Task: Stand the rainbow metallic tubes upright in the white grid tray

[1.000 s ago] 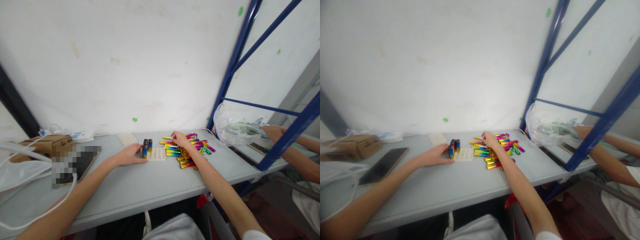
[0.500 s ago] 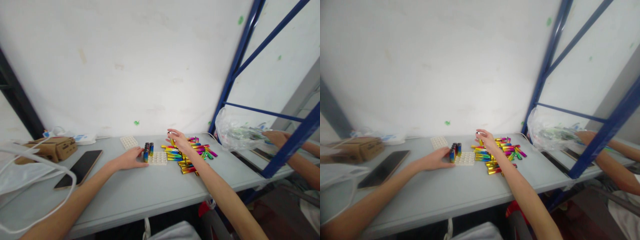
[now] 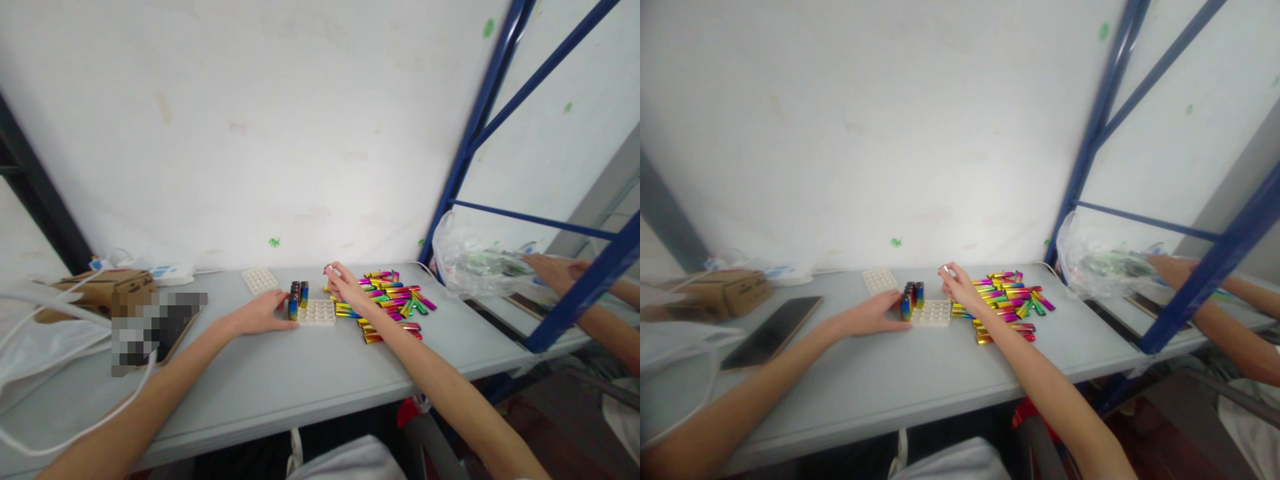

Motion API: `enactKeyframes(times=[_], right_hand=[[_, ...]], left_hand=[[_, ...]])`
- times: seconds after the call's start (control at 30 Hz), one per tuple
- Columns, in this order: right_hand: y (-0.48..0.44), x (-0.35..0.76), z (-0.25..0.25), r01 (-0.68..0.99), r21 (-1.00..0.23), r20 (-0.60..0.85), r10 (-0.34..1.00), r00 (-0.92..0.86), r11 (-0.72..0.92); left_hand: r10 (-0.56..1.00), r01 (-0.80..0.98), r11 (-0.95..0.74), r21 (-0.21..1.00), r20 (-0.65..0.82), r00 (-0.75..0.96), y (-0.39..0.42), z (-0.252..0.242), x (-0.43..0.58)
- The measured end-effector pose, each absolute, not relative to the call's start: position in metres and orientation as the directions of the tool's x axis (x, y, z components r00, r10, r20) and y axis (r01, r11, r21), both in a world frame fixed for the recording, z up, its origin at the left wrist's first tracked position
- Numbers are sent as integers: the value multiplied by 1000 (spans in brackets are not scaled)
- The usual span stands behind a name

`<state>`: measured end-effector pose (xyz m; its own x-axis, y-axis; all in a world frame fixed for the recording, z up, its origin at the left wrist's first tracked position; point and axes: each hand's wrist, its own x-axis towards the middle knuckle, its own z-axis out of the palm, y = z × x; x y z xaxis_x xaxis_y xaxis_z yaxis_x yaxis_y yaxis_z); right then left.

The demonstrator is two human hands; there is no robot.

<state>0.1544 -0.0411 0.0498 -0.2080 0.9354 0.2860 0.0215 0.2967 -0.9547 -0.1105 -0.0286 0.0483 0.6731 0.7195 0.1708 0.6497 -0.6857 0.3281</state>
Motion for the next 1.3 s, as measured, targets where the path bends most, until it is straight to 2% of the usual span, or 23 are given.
enactKeyframes(times=[0.13, 0.23, 0.37, 0.53, 0.67, 0.8, 0.87, 1.0, 1.1, 1.3], right_hand=[[-40, 146, 43, 278, -882, 379, 924, -61, 380], [-41, 143, 38, 481, -800, 438, 897, 57, 360], [-39, 143, 36, 574, -751, 470, 875, 117, 327], [-39, 149, 38, 578, -720, 492, 870, 32, 385], [-43, 150, 39, 549, -676, 512, 849, -130, 492], [-46, 146, 39, 627, -501, 523, 786, -331, 597], [-47, 143, 39, 667, -446, 508, 782, -361, 597], [-48, 138, 38, 678, -482, 458, 819, -345, 555], [-49, 136, 39, 674, -467, 403, 816, -414, 572], [-49, 132, 43, 753, -276, 351, 792, -500, 597]], left_hand=[[719, 651, -685, 328, 157, 677, -28, 48, -111], [719, 649, -684, 331, 163, 675, -28, 46, -111], [717, 651, -689, 320, 169, 676, -27, 46, -111], [718, 652, -689, 316, 178, 673, -27, 46, -110], [712, 646, -695, 317, 173, 681, -26, 45, -111], [707, 636, -697, 332, 169, 687, -25, 44, -111], [708, 638, -697, 328, 169, 686, -25, 44, -111], [704, 636, -701, 324, 166, 691, -25, 45, -111], [702, 634, -704, 320, 174, 691, -26, 45, -111], [707, 644, -701, 308, 173, 686, -26, 44, -110]])
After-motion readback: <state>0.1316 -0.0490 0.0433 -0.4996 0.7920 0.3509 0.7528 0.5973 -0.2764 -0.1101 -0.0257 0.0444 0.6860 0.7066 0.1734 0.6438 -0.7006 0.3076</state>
